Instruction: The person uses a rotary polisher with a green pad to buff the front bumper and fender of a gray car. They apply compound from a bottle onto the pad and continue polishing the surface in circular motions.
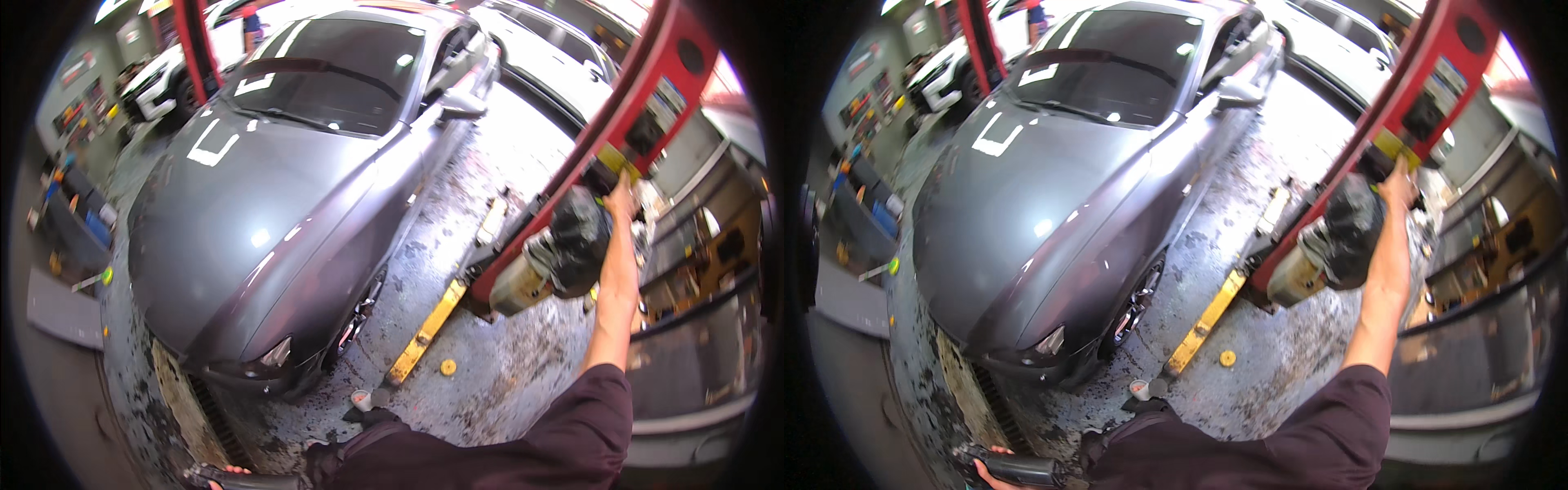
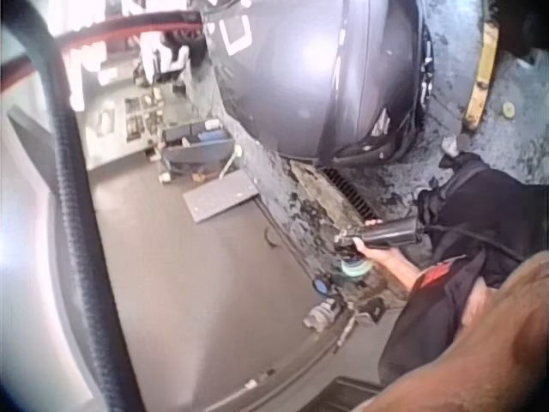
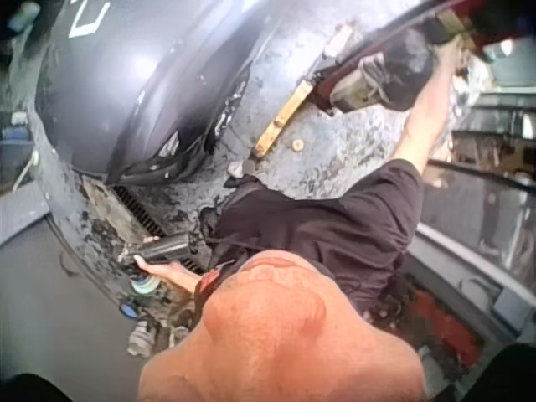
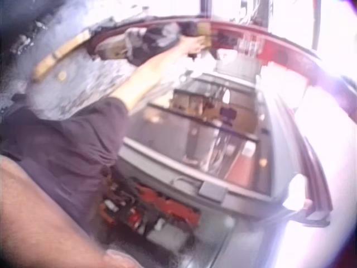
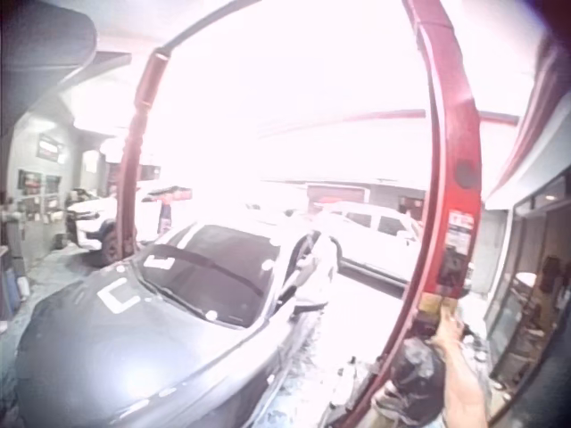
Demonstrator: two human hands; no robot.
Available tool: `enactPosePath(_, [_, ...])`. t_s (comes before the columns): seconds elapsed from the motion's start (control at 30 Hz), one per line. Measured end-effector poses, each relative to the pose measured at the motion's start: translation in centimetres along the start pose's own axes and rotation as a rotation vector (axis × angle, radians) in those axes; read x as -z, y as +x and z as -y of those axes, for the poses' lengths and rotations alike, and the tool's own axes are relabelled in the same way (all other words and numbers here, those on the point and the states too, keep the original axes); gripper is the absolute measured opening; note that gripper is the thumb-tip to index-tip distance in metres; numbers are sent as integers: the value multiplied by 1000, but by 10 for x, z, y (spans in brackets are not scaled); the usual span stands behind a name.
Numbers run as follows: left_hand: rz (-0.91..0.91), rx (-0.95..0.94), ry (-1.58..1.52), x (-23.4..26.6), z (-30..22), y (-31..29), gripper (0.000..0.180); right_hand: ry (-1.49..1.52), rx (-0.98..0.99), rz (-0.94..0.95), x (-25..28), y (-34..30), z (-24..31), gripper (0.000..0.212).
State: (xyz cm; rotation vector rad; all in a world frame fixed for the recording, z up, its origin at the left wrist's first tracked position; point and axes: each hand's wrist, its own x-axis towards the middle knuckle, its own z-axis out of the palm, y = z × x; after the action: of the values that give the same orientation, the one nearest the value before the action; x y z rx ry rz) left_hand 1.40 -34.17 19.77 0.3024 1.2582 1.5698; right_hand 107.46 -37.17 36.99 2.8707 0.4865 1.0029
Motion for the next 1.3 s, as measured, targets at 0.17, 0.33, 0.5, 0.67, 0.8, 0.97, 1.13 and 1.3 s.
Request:
enactPosePath(0.17, [-214, 0, -142, -17, 20, -26, 89, -227, 243, -171, -27, 90, -96, 93])
enactPosePath(0.33, [-165, -147, -210, -20, -21, -84, 57, -323, 275, -73, -45, 53, -23, 91])
enactPosePath(0.5, [-140, -116, -277, 19, -24, -87, 63, -342, 263, -122, -1, 16, -11, 90])
enactPosePath(0.67, [-240, -115, -342, 36, -30, -70, 62, -247, 232, -199, 49, -10, 58, 88])
enactPosePath(0.8, [-163, -95, -369, 54, -37, -42, 58, -162, 273, -226, 89, -67, 114, 86])
enactPosePath(0.97, [-213, -93, -344, 109, -64, 3, 68, -46, 436, -167, 127, -202, 192, 89])
enactPosePath(1.13, [-296, -116, -351, 209, -112, 46, 67, -29, 469, 141, 158, -408, 277, 93])
enactPosePath(1.3, [-399, -133, -328, 312, -181, 62, 67, 20, 530, 560, 203, -616, 354, 95])
